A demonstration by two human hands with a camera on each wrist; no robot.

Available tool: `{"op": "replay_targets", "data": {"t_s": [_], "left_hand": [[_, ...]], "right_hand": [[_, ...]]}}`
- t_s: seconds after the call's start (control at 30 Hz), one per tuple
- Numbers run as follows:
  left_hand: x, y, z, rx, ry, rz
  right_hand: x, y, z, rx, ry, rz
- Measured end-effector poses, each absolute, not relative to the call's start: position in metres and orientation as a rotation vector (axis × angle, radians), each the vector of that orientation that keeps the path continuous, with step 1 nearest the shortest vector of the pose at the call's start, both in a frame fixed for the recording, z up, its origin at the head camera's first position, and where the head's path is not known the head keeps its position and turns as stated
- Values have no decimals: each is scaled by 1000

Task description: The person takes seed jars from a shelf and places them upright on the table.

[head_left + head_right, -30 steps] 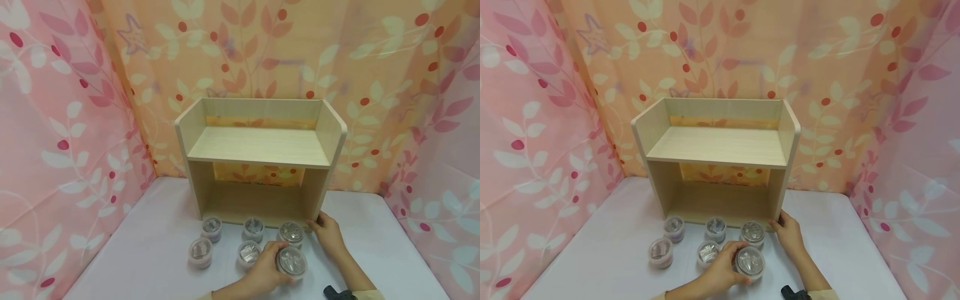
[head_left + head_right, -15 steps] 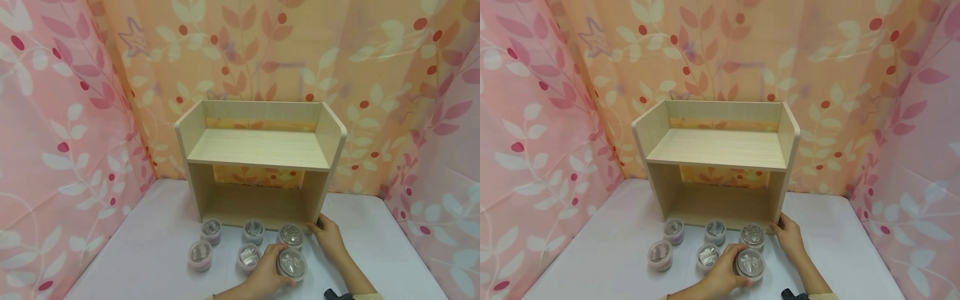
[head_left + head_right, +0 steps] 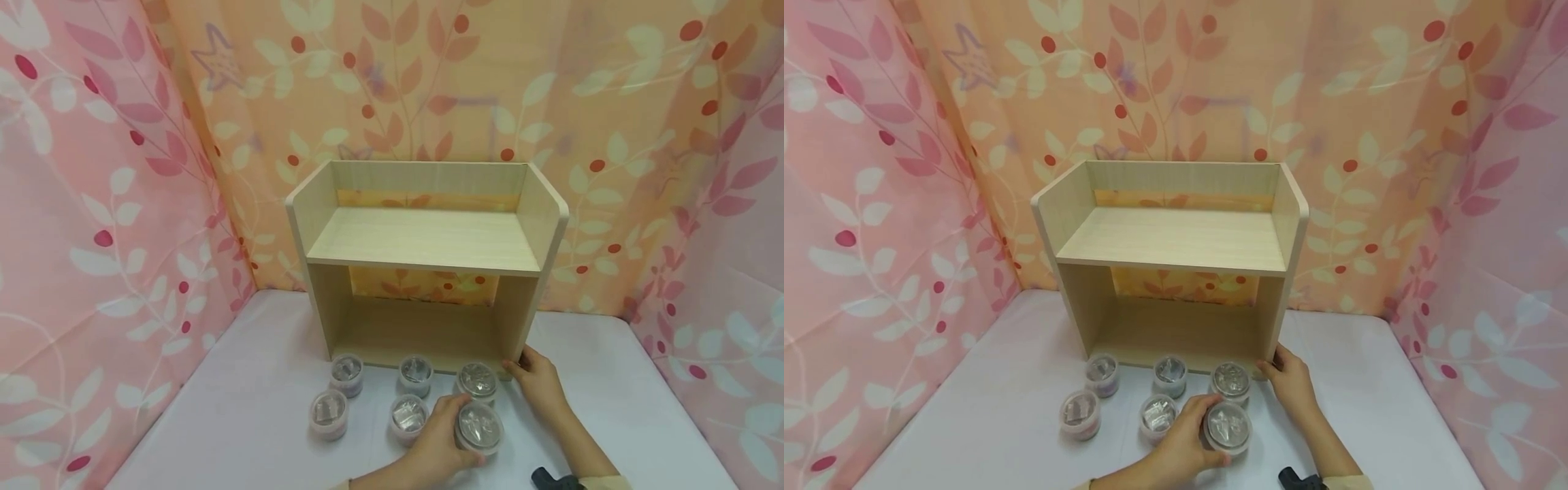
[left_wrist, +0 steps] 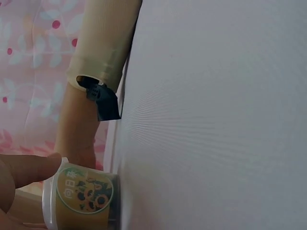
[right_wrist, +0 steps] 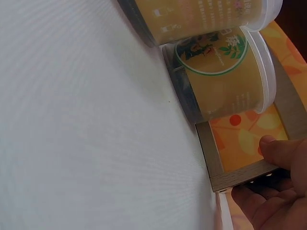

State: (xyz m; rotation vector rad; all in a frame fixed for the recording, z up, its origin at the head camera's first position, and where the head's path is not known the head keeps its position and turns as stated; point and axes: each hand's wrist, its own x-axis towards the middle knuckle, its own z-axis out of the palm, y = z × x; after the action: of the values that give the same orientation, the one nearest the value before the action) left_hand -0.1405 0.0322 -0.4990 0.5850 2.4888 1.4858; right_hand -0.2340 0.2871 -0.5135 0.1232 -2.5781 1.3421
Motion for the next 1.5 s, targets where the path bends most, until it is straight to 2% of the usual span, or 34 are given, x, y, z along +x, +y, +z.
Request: {"op": "replay_targets", "data": {"t_s": [0.23,0.63,1.07,1.3,1.5], "left_hand": [[-137,29,-481,572,2435,1531],[-147,-2,-440,720,2375,1629],[-154,-72,-414,725,2543,1645],[-165,-117,-407,583,2669,1621],[-180,-156,-404,569,2803,1570]], "right_hand": [[-229,291,-508,137,-2628,1311],[-227,288,-496,120,-2645,1230],[-217,289,-485,151,-2603,1189],[-210,291,-484,201,-2599,1148],[-207,295,-482,234,-2571,1139]]}}
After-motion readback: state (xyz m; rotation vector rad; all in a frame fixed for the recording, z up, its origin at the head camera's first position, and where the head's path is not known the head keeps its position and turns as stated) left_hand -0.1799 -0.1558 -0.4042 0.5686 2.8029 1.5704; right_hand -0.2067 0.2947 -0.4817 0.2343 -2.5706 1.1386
